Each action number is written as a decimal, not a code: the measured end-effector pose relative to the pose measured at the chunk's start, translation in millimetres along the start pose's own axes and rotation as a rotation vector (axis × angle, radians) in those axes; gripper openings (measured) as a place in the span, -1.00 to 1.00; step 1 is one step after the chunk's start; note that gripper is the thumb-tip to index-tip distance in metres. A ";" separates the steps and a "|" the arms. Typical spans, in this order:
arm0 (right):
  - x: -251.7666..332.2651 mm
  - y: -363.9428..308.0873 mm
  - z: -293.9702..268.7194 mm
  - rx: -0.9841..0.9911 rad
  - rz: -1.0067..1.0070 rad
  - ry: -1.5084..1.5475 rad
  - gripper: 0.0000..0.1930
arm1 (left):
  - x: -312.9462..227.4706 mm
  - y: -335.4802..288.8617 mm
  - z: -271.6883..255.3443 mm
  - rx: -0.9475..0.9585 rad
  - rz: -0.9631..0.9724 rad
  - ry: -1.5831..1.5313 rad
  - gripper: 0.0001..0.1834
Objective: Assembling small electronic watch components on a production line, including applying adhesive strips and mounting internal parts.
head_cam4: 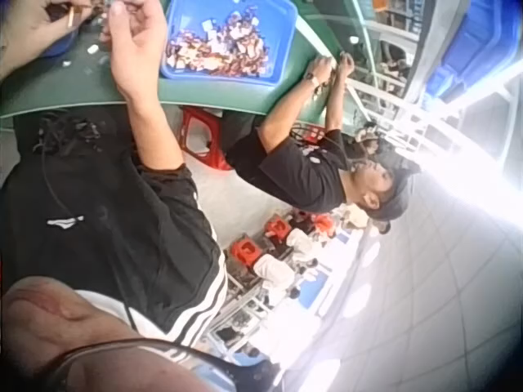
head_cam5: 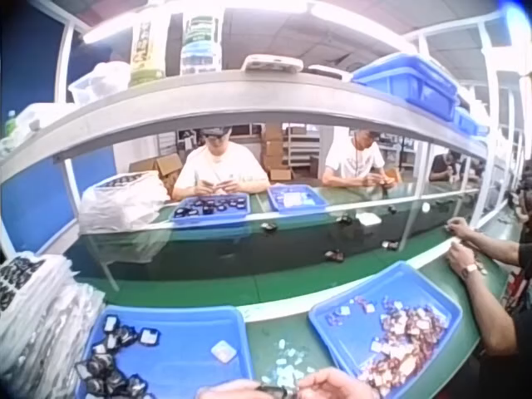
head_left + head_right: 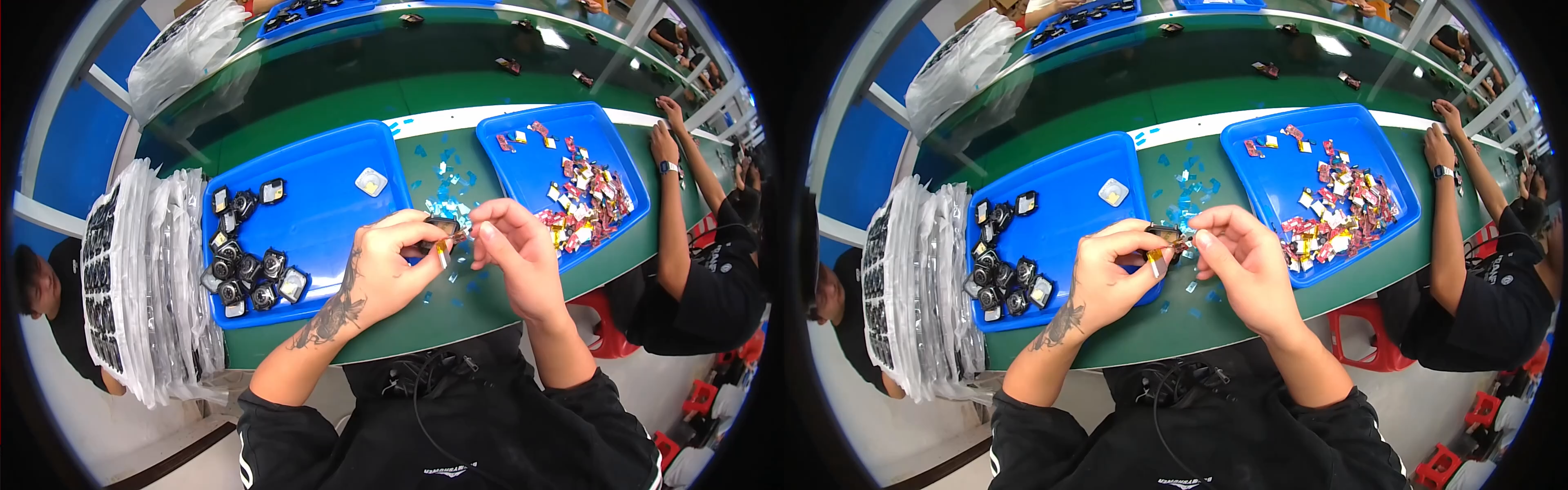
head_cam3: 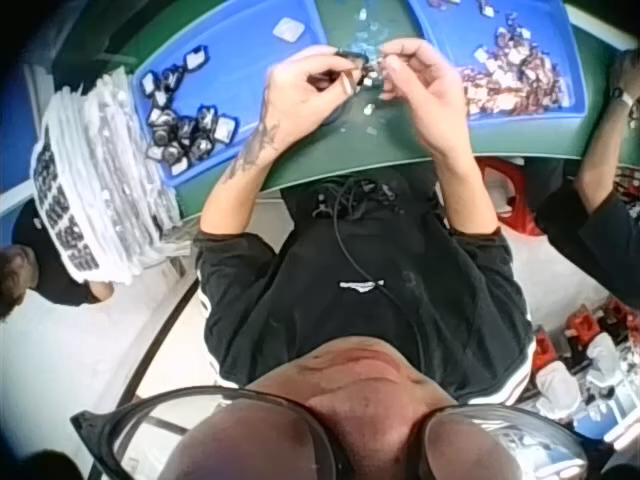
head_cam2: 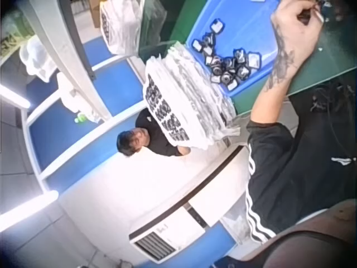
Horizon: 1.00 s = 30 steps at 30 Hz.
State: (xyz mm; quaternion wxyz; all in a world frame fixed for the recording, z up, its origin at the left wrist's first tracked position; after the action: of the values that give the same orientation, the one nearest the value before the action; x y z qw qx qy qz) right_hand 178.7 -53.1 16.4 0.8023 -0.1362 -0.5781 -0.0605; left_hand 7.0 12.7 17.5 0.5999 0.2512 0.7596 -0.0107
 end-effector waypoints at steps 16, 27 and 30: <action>-15.1 0.8 14.2 -0.210 -0.465 -0.279 -0.62 | 8.2 -6.2 10.5 -0.035 -0.183 -0.404 -0.61; -24.5 2.8 23.6 -0.313 -0.544 -0.223 -0.70 | 11.5 -4.8 9.3 -0.072 -0.190 -0.508 -0.60; -23.6 2.9 25.1 -0.324 -0.505 -0.193 -0.70 | 10.4 -5.2 9.5 -0.087 -0.206 -0.472 -0.61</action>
State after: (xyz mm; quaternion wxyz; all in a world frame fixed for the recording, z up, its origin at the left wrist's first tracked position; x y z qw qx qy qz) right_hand 148.9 -44.5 1.1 0.6711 -0.1197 -0.6501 -0.3358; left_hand 12.0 9.0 3.8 0.7665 0.1368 0.6199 -0.0974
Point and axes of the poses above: each hand's wrist, its own y-axis towards the middle knuckle, its own z-axis out of the palm, x = y × z, the point moved 1 cm from there along y, towards the middle knuckle, and after that the axes turned 11 degrees about -x, right-handed, at the moved point
